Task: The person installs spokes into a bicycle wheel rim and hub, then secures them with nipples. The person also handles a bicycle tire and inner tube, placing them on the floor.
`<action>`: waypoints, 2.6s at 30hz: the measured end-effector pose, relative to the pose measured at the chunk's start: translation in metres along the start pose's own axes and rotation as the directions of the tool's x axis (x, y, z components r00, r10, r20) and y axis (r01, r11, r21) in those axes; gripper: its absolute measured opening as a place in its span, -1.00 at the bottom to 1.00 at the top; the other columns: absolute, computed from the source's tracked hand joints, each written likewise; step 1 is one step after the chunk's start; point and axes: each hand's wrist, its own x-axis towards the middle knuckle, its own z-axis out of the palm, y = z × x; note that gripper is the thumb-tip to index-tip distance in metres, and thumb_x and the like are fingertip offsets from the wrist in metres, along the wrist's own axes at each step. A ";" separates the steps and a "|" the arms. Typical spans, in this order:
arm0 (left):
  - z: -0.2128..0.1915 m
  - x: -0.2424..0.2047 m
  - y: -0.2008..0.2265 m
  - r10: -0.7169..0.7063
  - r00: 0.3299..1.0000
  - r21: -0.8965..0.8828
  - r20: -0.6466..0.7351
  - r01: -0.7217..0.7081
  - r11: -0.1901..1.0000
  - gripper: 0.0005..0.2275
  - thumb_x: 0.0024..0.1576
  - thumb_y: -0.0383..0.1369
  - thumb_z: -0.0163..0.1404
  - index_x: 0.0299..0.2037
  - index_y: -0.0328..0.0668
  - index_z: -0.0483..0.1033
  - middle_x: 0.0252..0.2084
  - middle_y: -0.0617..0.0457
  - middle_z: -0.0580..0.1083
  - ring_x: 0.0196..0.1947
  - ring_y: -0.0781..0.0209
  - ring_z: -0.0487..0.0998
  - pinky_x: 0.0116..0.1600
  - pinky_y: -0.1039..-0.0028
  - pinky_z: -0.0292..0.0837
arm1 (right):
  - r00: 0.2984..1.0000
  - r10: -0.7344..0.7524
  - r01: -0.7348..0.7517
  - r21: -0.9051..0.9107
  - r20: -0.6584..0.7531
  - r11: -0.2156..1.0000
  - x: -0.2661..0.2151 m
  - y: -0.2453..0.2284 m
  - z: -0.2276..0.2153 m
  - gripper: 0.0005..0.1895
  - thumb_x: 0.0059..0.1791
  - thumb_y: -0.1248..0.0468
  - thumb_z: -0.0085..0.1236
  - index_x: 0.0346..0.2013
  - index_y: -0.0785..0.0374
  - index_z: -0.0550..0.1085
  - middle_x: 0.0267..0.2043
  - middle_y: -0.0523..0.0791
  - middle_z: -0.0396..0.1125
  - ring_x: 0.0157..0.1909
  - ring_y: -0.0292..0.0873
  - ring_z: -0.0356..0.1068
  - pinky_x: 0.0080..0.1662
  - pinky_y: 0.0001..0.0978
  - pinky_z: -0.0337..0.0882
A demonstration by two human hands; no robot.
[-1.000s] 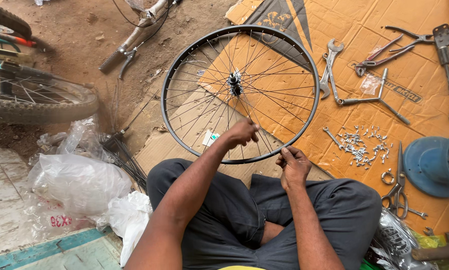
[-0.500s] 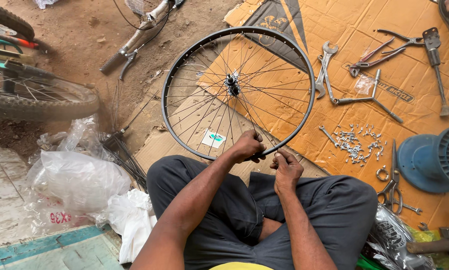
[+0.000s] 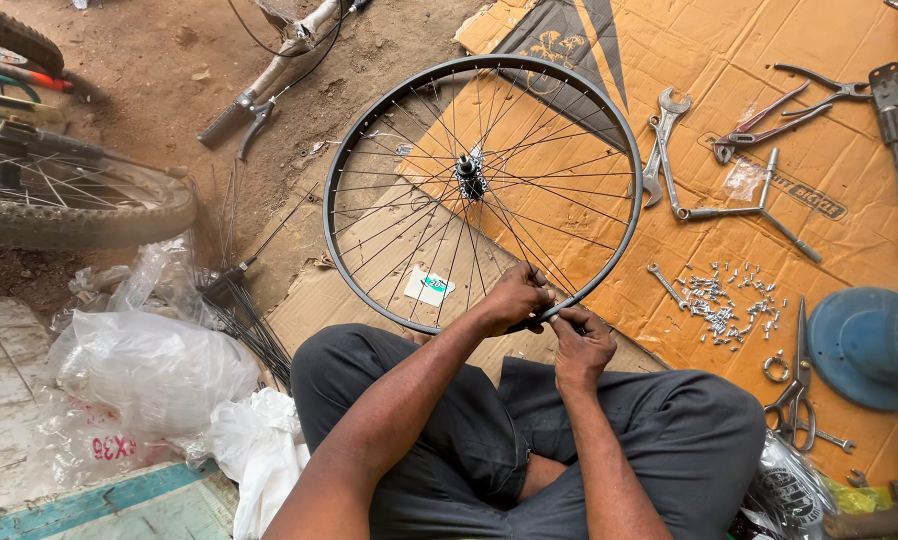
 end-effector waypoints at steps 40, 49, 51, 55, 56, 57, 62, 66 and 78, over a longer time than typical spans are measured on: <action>0.017 -0.010 0.011 0.135 0.976 0.534 -0.171 -0.023 0.845 -0.77 0.19 -0.32 0.15 -0.26 -0.35 0.40 -0.38 -0.17 0.51 -0.41 0.02 0.60 -0.30 0.16 0.57 | 0.972 0.080 -0.060 -0.094 0.220 0.994 0.013 0.015 -0.019 -0.90 -0.05 0.44 0.35 -0.26 0.40 0.60 -0.31 -0.14 0.45 -0.31 -0.30 0.37 -0.24 -0.45 0.37; 0.007 -0.001 0.024 0.168 0.972 0.834 0.162 -0.226 0.503 -0.79 0.22 -0.26 -0.03 -0.12 -0.20 0.55 -0.22 -0.19 0.58 -0.15 -0.18 0.58 -0.04 0.07 0.45 | 0.980 0.108 -0.118 0.048 0.168 0.992 0.018 0.022 -0.018 -0.89 -0.05 0.44 0.31 -0.24 0.39 0.59 -0.27 -0.14 0.49 -0.22 -0.31 0.46 -0.13 -0.50 0.47; -0.003 0.011 0.021 0.122 0.962 0.775 0.243 -0.268 0.573 -0.78 0.19 -0.27 -0.03 -0.14 -0.25 0.55 -0.21 -0.17 0.57 -0.14 -0.15 0.59 -0.04 0.09 0.48 | 0.982 0.051 -0.047 -0.031 0.179 0.998 0.014 0.018 -0.015 -0.89 -0.04 0.43 0.31 -0.24 0.40 0.58 -0.28 -0.14 0.48 -0.22 -0.30 0.45 -0.14 -0.49 0.47; 0.003 0.022 0.007 0.060 0.975 0.874 0.214 -0.218 0.434 -0.73 0.27 -0.22 -0.09 -0.16 -0.29 0.56 -0.20 -0.18 0.57 -0.13 -0.16 0.59 -0.02 0.05 0.46 | 0.983 0.070 -0.061 -0.056 0.172 0.997 0.012 0.003 -0.013 -0.90 -0.02 0.43 0.28 -0.21 0.35 0.58 -0.28 -0.16 0.47 -0.22 -0.34 0.45 -0.14 -0.51 0.46; 0.005 0.022 0.004 0.042 0.985 0.925 0.165 -0.169 0.340 -0.70 0.30 -0.19 -0.12 -0.16 -0.28 0.57 -0.19 -0.18 0.56 -0.12 -0.17 0.58 -0.01 0.04 0.44 | 0.981 0.095 -0.090 -0.034 0.172 0.995 0.011 0.000 -0.011 -0.89 -0.04 0.43 0.27 -0.23 0.34 0.56 -0.27 -0.17 0.48 -0.21 -0.35 0.47 -0.11 -0.52 0.50; 0.006 0.021 0.002 0.061 0.985 0.924 0.160 -0.172 0.342 -0.68 0.32 -0.17 -0.14 -0.14 -0.25 0.58 -0.19 -0.17 0.57 -0.12 -0.16 0.58 0.00 0.04 0.43 | 0.978 0.120 -0.120 -0.012 0.172 0.993 0.010 -0.003 -0.009 -0.89 -0.06 0.43 0.25 -0.24 0.32 0.54 -0.26 -0.18 0.48 -0.20 -0.36 0.50 -0.09 -0.52 0.54; -0.001 0.029 0.001 0.036 0.972 0.848 0.232 -0.220 0.482 -0.70 0.23 -0.17 -0.08 -0.14 -0.25 0.58 -0.17 -0.14 0.57 -0.11 -0.10 0.59 0.03 0.10 0.45 | 0.995 0.050 -0.011 -0.380 0.092 0.925 0.007 -0.004 -0.007 -0.91 0.01 0.37 0.27 -0.21 0.33 0.59 -0.34 -0.14 0.45 -0.33 -0.35 0.35 -0.27 -0.49 0.35; -0.005 0.027 -0.004 0.099 0.965 0.825 0.241 -0.258 0.504 -0.71 0.20 -0.20 -0.07 -0.13 -0.26 0.58 -0.15 -0.13 0.57 -0.08 -0.11 0.57 0.02 0.08 0.44 | 0.987 -0.048 0.094 -0.307 0.157 0.947 0.003 0.002 -0.009 -0.89 0.04 0.34 0.24 -0.18 0.31 0.57 -0.30 -0.19 0.43 -0.27 -0.39 0.37 -0.22 -0.51 0.37; -0.009 0.032 -0.004 0.146 0.955 0.742 0.257 -0.292 0.604 -0.76 0.17 -0.24 -0.04 -0.17 -0.25 0.55 -0.19 -0.14 0.58 -0.10 -0.13 0.60 -0.01 0.11 0.46 | 0.935 -0.312 0.354 -0.505 0.169 0.787 -0.005 -0.001 -0.005 -0.90 0.07 0.34 0.23 -0.18 0.34 0.54 -0.26 -0.14 0.44 -0.20 -0.28 0.44 -0.19 -0.38 0.39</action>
